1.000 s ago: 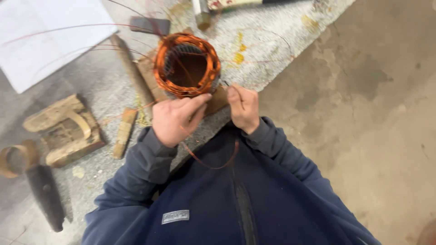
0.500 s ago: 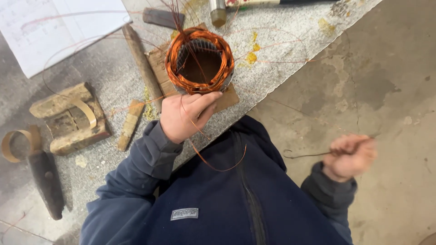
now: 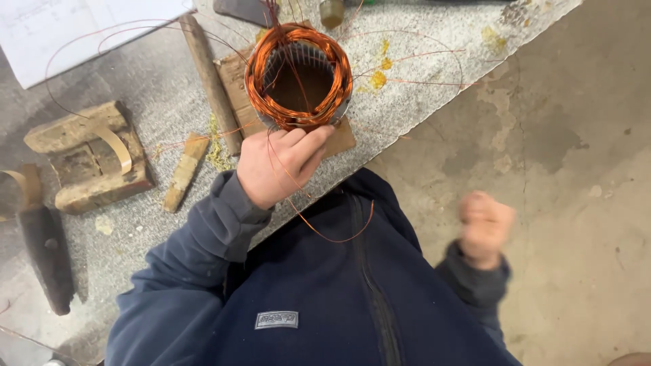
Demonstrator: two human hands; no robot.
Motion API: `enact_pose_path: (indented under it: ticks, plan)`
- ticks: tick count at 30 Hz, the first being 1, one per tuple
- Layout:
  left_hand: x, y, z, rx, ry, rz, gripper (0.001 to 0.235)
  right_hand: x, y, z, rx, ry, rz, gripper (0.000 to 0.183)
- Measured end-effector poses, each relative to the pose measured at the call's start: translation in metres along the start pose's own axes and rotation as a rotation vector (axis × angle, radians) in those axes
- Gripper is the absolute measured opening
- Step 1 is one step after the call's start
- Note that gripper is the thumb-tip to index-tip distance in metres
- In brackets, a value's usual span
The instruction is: Wind copper wire onto an electric motor stator by hand.
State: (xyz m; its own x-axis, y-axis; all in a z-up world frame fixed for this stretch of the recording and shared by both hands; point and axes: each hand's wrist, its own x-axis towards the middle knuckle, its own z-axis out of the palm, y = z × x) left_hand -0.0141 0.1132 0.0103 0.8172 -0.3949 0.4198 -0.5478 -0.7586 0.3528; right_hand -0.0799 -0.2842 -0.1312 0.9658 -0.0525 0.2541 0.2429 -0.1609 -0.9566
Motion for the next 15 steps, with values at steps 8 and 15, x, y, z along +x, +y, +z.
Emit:
enact_pose_path:
  ticks: [8, 15]
  plan:
    - [-0.002, 0.004, 0.001, 0.015, -0.004, -0.001, 0.039, 0.037, -0.062, 0.112, -0.176, -0.504, 0.024, 0.030]
    - [0.002, -0.006, 0.004, 0.151, -0.162, 0.051, 0.054, 0.029, -0.055, 0.139, -0.114, -0.749, 0.076, 0.028]
